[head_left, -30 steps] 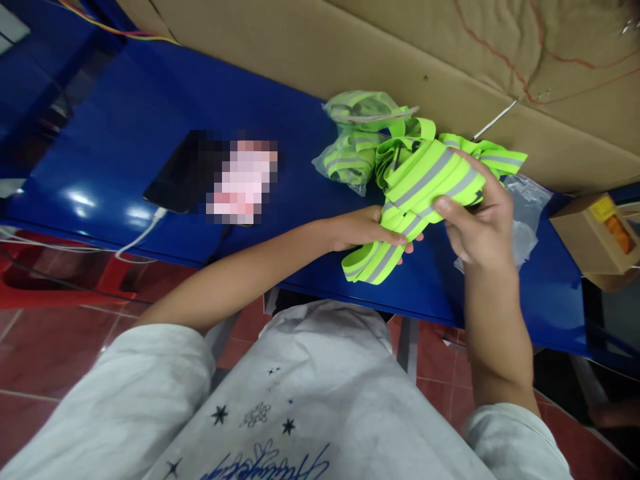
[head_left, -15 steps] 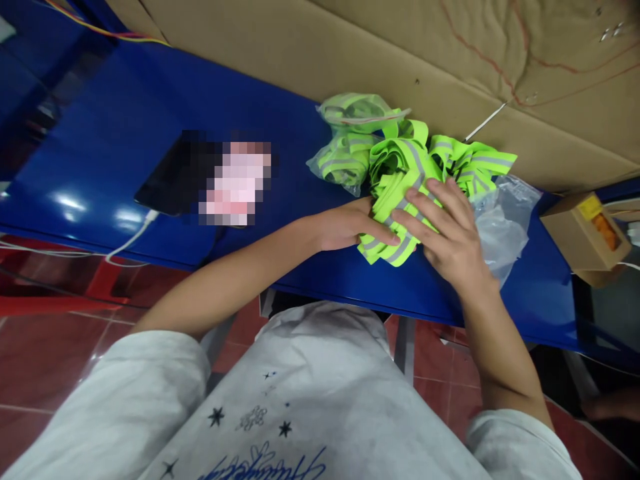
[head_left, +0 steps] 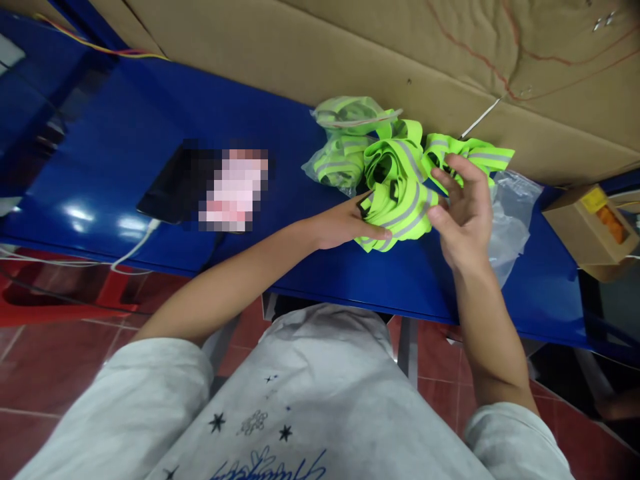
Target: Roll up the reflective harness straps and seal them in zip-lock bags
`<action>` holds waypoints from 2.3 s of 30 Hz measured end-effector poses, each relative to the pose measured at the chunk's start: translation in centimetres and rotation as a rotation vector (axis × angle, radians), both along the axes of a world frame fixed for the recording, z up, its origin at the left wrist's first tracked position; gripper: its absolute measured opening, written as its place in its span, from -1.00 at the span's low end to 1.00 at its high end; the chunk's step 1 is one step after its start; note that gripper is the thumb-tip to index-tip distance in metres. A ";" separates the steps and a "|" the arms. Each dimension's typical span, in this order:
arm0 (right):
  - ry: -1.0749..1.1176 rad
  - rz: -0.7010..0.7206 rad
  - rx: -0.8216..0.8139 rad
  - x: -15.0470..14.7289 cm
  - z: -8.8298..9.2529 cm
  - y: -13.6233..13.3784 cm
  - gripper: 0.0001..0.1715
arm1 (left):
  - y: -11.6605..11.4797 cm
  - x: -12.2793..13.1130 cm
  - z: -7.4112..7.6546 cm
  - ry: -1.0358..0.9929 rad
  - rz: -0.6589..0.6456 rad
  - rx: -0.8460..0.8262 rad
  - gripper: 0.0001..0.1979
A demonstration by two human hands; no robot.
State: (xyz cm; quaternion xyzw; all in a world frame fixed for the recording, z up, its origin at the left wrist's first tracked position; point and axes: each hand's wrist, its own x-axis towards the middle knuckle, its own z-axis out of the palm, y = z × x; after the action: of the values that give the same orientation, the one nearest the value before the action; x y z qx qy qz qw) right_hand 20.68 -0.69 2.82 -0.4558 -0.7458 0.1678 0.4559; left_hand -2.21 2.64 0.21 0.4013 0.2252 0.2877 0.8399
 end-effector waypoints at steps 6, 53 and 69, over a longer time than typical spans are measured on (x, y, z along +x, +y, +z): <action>-0.164 0.013 -0.006 -0.5 -0.1 -1.2 -0.26 | -0.4 1.0 -0.3 -0.075 0.082 -0.200 -0.45; -0.539 -0.429 0.175 1.3 -0.9 -9.8 -0.76 | -2.9 1.6 -0.2 0.056 -0.156 0.144 -0.12; -0.496 -0.215 0.038 0.1 1.7 -8.8 -0.77 | -1.8 0.9 0.1 0.078 -0.256 0.020 -0.22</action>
State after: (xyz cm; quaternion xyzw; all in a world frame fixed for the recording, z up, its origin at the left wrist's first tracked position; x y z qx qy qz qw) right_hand 20.82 -9.51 4.54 -0.5508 -0.7851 -0.0123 0.2830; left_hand -1.26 0.82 0.28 0.4462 0.2016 0.1646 0.8563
